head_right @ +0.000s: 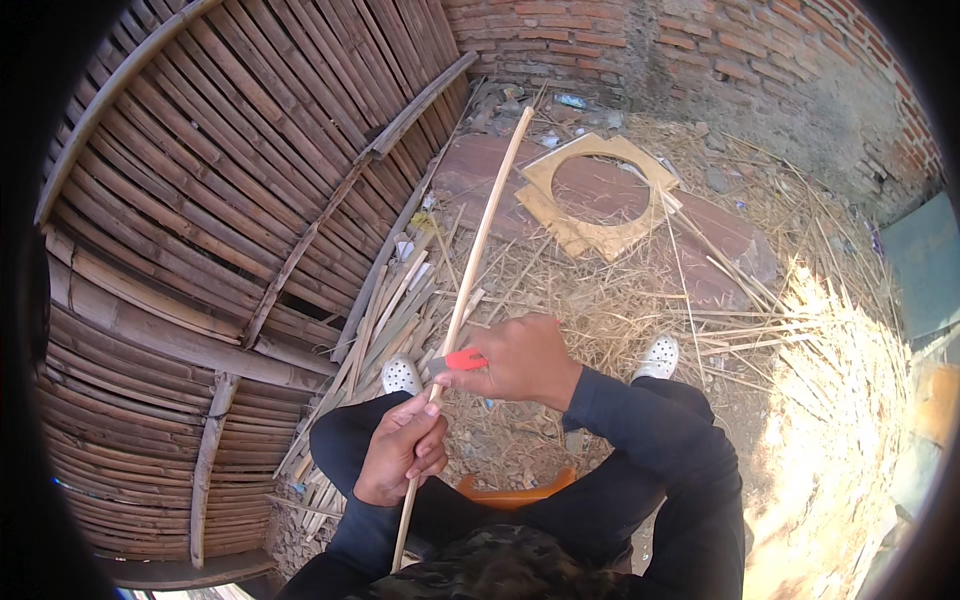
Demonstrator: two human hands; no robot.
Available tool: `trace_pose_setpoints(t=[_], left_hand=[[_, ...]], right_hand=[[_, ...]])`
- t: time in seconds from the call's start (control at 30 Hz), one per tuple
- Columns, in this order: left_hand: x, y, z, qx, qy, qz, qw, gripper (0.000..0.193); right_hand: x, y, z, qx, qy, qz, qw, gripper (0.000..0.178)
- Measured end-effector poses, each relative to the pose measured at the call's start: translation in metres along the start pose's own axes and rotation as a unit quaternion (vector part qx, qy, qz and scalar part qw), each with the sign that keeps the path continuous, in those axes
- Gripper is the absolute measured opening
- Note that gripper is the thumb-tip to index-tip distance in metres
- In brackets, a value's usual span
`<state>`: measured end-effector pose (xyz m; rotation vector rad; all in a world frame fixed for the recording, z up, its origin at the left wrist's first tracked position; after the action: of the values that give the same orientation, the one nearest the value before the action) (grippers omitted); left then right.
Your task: The person sits on the ground and uses a red utility knife to shave a long, thin bamboo strip. They hold the strip with their left hand and repeatedly scrape the blade along its length to remove the outer layer, creating fine shavings that fall to the ground.
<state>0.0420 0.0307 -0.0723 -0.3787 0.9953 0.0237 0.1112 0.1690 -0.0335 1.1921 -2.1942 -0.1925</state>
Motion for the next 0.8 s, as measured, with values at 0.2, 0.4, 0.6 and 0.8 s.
trace_pose_setpoints(t=[0.2, 0.4, 0.6, 0.8], left_hand=[[0.006, 0.004, 0.042, -0.023, 0.110, 0.028, 0.993, 0.046], [0.013, -0.004, 0.069, -0.050, 0.193, 0.070, 0.977, 0.051], [-0.004, -0.014, 0.069, -0.053, 0.214, 0.067, 0.973, 0.050], [-0.001, -0.026, 0.041, -0.034, 0.226, 0.094, 0.969, 0.051]], right_hand=[[-0.049, -0.004, -0.024, -0.008, -0.021, 0.055, 0.998, 0.066], [-0.042, -0.021, -0.052, 0.011, -0.069, -0.020, 0.997, 0.067], [-0.063, 0.003, -0.052, 0.020, -0.033, 0.071, 0.997, 0.068], [-0.053, 0.018, -0.036, -0.029, -0.064, 0.014, 0.997, 0.067]])
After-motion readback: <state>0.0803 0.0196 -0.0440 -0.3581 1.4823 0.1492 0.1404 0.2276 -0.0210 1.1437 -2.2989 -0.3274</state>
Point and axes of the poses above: each hand's wrist, its own y-axis towards the middle knuckle, its own z-axis out of the palm, x = y × z, the point moved 8 cm from there along y, towards the middle knuckle, and after that the axes turned 12 degrees about z, right-handed, at the moved point
